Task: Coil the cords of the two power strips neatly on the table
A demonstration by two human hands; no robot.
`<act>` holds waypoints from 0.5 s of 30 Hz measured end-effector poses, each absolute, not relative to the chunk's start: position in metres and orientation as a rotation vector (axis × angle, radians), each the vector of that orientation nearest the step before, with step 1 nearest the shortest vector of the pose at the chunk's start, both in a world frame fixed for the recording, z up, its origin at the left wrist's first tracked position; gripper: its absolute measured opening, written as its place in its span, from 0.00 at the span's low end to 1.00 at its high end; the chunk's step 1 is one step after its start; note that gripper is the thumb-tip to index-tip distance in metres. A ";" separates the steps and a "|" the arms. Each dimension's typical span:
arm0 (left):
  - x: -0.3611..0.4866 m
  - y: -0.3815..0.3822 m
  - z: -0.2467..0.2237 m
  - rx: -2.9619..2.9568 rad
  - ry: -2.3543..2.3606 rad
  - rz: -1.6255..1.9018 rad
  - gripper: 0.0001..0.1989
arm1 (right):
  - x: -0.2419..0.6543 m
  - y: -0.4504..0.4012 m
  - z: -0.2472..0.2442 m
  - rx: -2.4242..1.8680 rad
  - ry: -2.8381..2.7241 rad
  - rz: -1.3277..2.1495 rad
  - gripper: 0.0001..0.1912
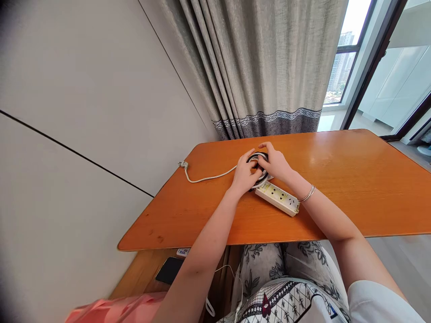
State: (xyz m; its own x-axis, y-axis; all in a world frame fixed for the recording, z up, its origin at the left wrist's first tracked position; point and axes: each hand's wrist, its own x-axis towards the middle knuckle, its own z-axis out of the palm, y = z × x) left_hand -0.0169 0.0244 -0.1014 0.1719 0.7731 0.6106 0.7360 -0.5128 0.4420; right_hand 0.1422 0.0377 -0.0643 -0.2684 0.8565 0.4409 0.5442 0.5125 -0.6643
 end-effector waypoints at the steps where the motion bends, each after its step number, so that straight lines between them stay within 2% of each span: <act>1: -0.017 0.025 -0.102 2.372 1.521 1.287 0.06 | 0.142 0.037 -0.063 -1.169 -1.968 0.447 0.22; 7: -0.018 0.034 -0.110 2.310 1.431 1.358 0.10 | 0.147 0.041 -0.061 -1.269 -2.105 0.153 0.19; 15: -0.025 0.037 -0.109 2.331 1.137 1.501 0.11 | 0.152 0.051 -0.069 -0.936 -2.075 0.288 0.19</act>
State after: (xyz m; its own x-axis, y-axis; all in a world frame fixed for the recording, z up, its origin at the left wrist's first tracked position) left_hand -0.0248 0.0367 -0.1093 0.2147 0.6595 0.7204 0.5147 -0.7033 0.4904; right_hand 0.1524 0.0512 -0.0694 -0.3858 0.7073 0.5924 0.5191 0.6972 -0.4944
